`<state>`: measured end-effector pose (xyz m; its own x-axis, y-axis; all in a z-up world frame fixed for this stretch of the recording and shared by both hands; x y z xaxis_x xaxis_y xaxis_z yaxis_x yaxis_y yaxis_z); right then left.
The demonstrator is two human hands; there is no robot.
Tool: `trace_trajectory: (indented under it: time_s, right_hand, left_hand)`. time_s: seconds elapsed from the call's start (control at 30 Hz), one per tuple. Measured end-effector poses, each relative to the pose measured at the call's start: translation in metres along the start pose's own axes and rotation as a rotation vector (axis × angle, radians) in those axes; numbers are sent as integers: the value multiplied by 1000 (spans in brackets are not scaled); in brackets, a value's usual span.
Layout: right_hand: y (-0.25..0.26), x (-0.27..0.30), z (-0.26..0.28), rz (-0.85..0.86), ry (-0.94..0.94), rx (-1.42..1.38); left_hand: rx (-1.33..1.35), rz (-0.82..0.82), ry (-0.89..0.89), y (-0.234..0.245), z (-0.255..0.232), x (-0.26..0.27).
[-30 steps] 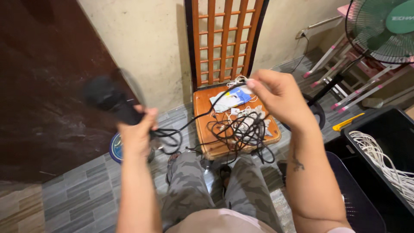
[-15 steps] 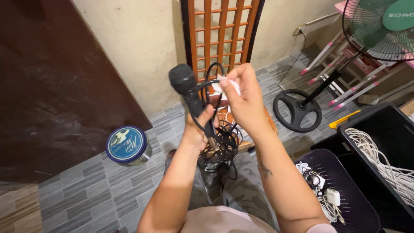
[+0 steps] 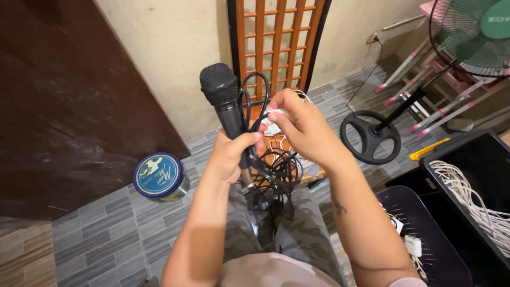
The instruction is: The person cleans a black wired microphone using a white tissue. They wipe the microphone head and the cable repeatedly while holding the device in their left hand. The task takes place on a wooden chair in a room with a fan and a storage bin nearby.
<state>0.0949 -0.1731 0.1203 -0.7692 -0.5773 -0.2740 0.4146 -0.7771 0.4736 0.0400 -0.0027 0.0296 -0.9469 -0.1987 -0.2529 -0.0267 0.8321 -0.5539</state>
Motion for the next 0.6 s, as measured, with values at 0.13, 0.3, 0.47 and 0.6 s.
trace_trajectory:
  time_s: [0.13, 0.3, 0.47, 0.6]
  right_hand:
    - [13, 5, -30, 310, -276, -170]
    - [-1, 17, -98, 443, -275, -519]
    - [-32, 35, -151, 350, -289, -409]
    - [-31, 33, -162, 203, -309, -39]
  left_hand:
    - [381, 91, -32, 1, -25, 13]
    - [655, -47, -119, 6, -68, 33]
    - [665, 63, -326, 29, -103, 40]
    - [763, 48, -391, 51, -112, 47]
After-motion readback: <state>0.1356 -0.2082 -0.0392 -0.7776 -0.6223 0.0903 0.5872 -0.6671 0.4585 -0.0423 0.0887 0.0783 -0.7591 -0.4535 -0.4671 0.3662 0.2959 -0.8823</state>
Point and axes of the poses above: each hand's wrist, its own x-axis away from the middle knuckle, its own y-axis out of the back of the hand, z = x × y, the point moved 1 cm from there along -x, towards the middle knuckle, and after that the axes turned 15 degrees about -y, right-handed, at the moved point
